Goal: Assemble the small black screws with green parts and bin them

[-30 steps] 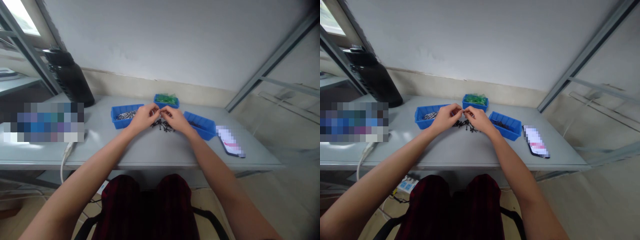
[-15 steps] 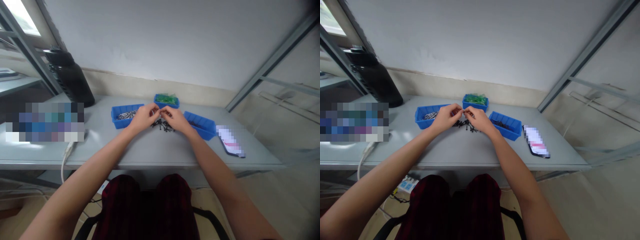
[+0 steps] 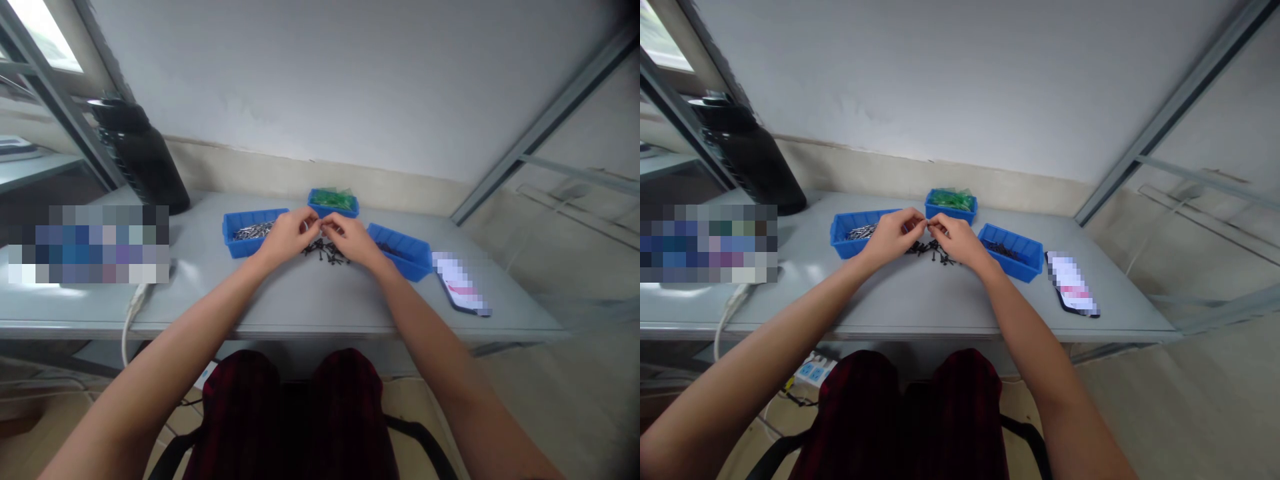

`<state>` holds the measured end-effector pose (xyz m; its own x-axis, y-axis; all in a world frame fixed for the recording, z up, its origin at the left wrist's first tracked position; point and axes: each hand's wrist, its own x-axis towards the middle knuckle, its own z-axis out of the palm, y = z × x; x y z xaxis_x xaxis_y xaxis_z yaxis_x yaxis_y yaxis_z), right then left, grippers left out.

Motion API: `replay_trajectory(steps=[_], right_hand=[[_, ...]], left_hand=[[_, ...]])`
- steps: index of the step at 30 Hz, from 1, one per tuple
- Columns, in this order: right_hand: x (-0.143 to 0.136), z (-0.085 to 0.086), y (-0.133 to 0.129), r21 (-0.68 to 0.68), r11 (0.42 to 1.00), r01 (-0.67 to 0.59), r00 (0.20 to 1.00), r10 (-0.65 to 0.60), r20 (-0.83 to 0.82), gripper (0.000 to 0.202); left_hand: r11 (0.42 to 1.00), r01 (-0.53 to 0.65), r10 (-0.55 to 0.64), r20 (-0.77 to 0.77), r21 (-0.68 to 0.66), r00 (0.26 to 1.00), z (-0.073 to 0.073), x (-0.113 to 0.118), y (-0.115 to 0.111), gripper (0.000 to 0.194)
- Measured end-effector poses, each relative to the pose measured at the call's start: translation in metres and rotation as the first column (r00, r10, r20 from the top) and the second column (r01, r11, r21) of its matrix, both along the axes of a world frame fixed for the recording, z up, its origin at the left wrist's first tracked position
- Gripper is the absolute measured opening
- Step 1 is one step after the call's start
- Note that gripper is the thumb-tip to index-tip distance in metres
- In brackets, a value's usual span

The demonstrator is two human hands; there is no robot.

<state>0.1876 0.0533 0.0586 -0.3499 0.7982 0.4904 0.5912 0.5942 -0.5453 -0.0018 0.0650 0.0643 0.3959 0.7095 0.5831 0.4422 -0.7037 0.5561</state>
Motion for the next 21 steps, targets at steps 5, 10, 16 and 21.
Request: replay_trajectory(steps=[5, 10, 16, 21], right_hand=[[0.0004, -0.0016, 0.0015, 0.0, 1.0, -0.007, 1.0, 0.007, -0.015, 0.023], [0.0002, 0.0003, 0.0001, -0.01, 1.0, 0.019, 0.995, -0.02, -0.102, 0.025], [0.0004, 0.0029, -0.0004, -0.012, 0.998, 0.053, 0.973, -0.055, -0.226, 0.025], [-0.0005, 0.0037, -0.0011, 0.006, 0.998, 0.061, 0.974, -0.059, -0.217, 0.024]], left_hand=[[1.0, -0.005, 0.005, 0.0, 0.002, 1.0, 0.0005, -0.0003, -0.0004, 0.016], [1.0, -0.023, 0.023, 0.019, -0.006, 1.0, 0.0013, -0.0005, 0.0008, 0.018], [1.0, 0.0, 0.001, -0.02, 0.014, 1.0, -0.0004, -0.0001, 0.004, 0.023], [1.0, 0.0, 0.001, -0.075, 0.023, 0.997, -0.0032, -0.0007, 0.0065, 0.022]])
